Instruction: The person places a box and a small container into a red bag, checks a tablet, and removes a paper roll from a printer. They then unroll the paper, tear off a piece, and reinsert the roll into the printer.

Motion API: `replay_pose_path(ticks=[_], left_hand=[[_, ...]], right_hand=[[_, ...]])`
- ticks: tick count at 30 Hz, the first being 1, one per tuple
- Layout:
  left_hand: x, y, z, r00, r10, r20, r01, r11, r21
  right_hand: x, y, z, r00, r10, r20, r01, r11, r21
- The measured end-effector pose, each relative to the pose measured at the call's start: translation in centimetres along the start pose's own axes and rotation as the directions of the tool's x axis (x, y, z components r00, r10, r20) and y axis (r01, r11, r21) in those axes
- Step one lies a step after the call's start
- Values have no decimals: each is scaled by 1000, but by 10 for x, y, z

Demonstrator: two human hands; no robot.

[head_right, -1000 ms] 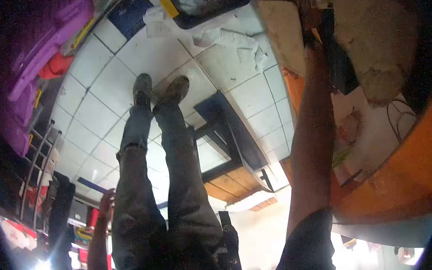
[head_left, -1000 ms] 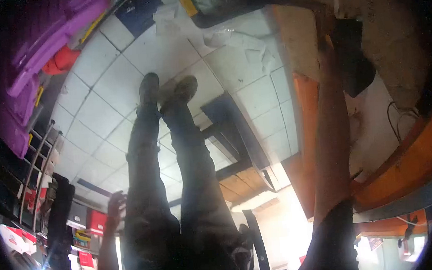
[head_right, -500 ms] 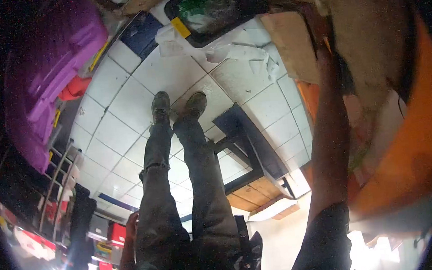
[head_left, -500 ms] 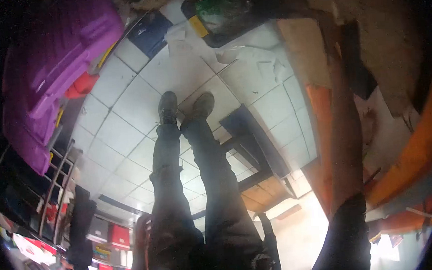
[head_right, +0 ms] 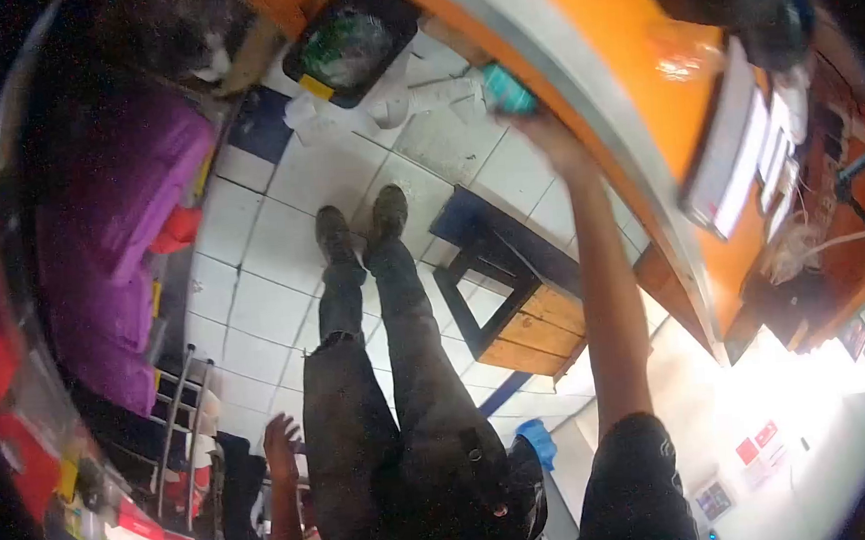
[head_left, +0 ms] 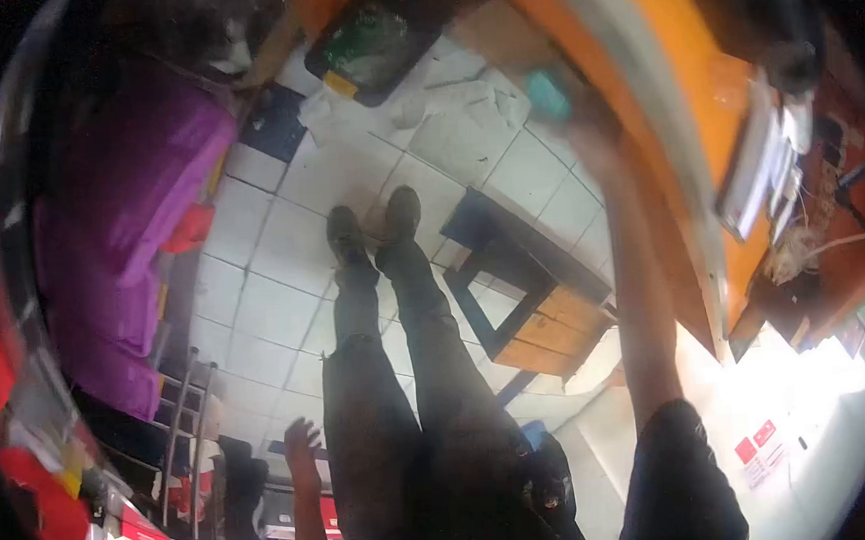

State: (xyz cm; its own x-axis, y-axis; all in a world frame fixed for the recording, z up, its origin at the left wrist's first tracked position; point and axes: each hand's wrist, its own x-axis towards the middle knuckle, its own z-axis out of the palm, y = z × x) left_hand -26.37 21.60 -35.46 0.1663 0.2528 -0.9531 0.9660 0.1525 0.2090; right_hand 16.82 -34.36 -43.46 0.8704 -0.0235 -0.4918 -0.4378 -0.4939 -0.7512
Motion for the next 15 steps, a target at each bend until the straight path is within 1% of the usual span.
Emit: replay_pose_path(ticks=[1, 2, 3, 4, 5, 6, 7, 8, 9, 10, 11, 12, 13, 14, 15], left_hand=[[2, 36, 14, 998, 44, -35, -42, 997, 60], [3, 63, 25, 977, 210, 26, -211, 976, 61], [0, 95, 38, 883, 442, 159, -463, 875, 142], [-26, 148, 67, 845, 489, 217, -520, 845, 120], [-67, 201, 92, 787, 528, 319, -584, 804, 110], [-94, 235, 107, 679, 582, 446, -706, 684, 182], [-116, 259, 122, 542, 631, 555, -791, 606, 83], [-154, 288, 134, 456, 632, 627, -816, 578, 12], [-180, 303, 141, 365, 634, 682, -860, 510, -14], [-195, 308, 144, 225, 659, 718, -936, 350, -29], [-207, 311, 146, 136, 659, 740, -964, 262, -56], [-207, 300, 144, 207, 603, 771, -892, 440, -105], [-221, 303, 135, 265, 568, 779, -866, 495, -66], [-234, 303, 131, 288, 559, 778, -833, 546, -84], [-247, 302, 119, 300, 574, 762, -858, 512, -47]], right_hand=[[-31, -24, 15, 997, 52, 62, -64, 976, 210], [-65, -49, 29, 990, 74, 123, -114, 925, 364], [-111, -102, 45, 977, 180, 116, -213, 849, 484], [-139, -121, 54, 962, 169, 213, -245, 880, 406], [-173, -142, 67, 959, 129, 254, -252, 798, 548], [-200, -156, 77, 914, 132, 383, -345, 750, 564], [-222, -169, 92, 964, -95, 247, -53, 846, 531], [-247, -200, 97, 936, -133, 327, -86, 812, 577], [-272, -228, 101, 912, -160, 378, -126, 768, 628], [-297, -244, 104, 898, -172, 405, -107, 807, 581], [-314, -240, 116, 884, -195, 424, -72, 841, 536], [-331, -238, 128, 870, -217, 443, -33, 870, 491], [-339, -284, 105, 886, -183, 425, 3, 921, 389], [-352, -323, 75, 901, -152, 406, 36, 959, 280], [-362, -313, 72, 925, -207, 317, 201, 978, 53]])
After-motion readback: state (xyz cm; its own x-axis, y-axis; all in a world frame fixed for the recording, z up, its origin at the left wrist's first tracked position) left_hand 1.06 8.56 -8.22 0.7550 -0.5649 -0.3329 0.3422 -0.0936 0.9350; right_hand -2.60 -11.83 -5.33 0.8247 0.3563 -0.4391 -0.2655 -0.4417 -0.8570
